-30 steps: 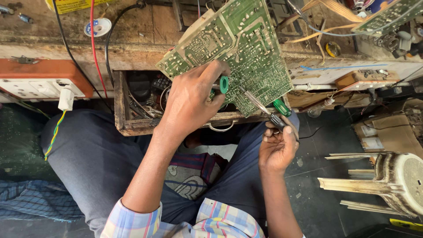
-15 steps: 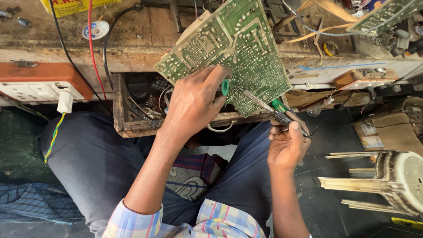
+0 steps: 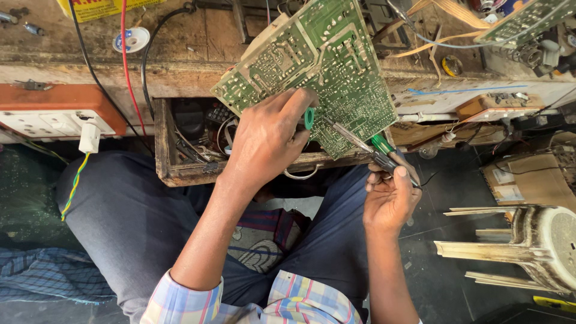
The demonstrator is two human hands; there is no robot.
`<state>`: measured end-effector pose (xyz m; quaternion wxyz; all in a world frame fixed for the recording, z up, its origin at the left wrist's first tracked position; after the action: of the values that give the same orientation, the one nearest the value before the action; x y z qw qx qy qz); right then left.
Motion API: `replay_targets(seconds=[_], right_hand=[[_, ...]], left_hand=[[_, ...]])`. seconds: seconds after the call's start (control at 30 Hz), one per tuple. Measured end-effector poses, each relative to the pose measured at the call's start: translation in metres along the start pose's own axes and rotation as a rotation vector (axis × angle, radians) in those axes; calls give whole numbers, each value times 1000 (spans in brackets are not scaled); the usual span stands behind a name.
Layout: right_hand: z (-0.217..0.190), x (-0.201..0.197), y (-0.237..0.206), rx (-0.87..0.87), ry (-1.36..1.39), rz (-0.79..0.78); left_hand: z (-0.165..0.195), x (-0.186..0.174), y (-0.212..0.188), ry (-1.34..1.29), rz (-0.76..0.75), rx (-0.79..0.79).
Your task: The person sits on the floor holding a green circuit board against a workbench, soldering components on the board with a soldering iron while feeding solder wire from a spool. They then probe or adjust points on the board with a small metal tool and finally pick up a pair of pliers.
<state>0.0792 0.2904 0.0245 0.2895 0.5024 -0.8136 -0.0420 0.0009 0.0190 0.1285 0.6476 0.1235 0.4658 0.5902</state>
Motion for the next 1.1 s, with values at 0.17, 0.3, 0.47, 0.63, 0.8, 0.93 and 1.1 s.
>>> replay_targets(seconds=[0.17, 0.3, 0.47, 0.63, 0.8, 0.93, 1.1], right_hand=[[0, -3, -1, -5, 10, 18], [2, -5, -2, 5, 9, 23], [4, -6, -2, 29, 22, 28], [4, -8, -4, 30, 13, 39], [5, -8, -5, 26, 36, 31], [6, -9, -6, 36, 40, 16], [2, -17, -6, 44, 46, 59]], left_hand=[[1, -9, 0, -61, 33, -12], [1, -12, 1, -119, 55, -48], [2, -14, 2, -144, 69, -64], [2, -21, 1, -102, 103, -65], [-5, -31, -1, -132, 194, -52], [-19, -44, -8, -160, 261, -49], [-54, -73, -26, -383, 432, -166]])
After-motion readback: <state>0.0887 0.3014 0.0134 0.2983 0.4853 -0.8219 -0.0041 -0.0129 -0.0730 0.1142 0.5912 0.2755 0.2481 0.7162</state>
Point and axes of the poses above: each hand's wrist, its own y-axis towards the middle knuckle, its own x-axis out of the palm, z = x × y, the point moved 7 cm from there along y, towards the middle knuckle
